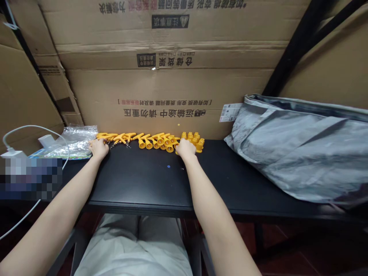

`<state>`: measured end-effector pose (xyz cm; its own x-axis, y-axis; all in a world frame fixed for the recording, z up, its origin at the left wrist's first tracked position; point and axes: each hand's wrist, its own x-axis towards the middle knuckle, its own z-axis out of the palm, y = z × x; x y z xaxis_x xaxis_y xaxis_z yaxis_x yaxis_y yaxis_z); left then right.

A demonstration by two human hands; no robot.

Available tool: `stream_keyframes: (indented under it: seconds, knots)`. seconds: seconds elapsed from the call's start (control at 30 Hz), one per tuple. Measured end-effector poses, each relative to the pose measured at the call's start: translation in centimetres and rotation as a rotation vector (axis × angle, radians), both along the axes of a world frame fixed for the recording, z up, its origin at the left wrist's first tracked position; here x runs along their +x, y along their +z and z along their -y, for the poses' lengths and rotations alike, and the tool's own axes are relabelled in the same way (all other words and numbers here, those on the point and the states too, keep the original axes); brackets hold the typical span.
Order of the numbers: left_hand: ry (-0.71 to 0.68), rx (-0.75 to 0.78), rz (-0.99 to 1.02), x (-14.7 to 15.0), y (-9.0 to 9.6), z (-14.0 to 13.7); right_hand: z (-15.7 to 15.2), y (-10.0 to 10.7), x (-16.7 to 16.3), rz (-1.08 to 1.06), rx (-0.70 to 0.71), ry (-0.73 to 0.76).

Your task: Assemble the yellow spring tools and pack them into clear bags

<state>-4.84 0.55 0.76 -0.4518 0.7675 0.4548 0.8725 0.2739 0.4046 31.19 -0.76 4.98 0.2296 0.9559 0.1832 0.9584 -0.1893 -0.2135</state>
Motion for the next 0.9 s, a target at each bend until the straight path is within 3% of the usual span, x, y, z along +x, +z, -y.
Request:
stream_keyframes:
  seconds: [0.17,0.37,0.53,0.67,0.8,0.9]
  knots:
    - [0.007,0.091,0.101,0.9,1.2,0.3,0.3,0.4,-0.2,-0.003,-0.029,0.003]
    - [-0.091,0.150,0.317,1.8,2.2,0.1,0.4,0.6,-0.3,0.000,-0.059,0.028]
    - [-0.362,0.177,0.869,2.9,2.7,0.0,0.9,1.0,-0.6,0.014,-0.151,0.105]
    - [-0.566,0.076,1.242,3.8,3.6,0.8,1.3,1.1,-1.1,0.015,-0.231,0.231]
    - [-0.672,0.011,1.464,4.6,4.6,1.7,1.2,0.7,-1.5,0.042,-0.196,0.305]
    - [-0.750,0.023,1.489,5.1,4.7,1.9,0.9,0.4,-1.6,0.059,-0.161,0.331]
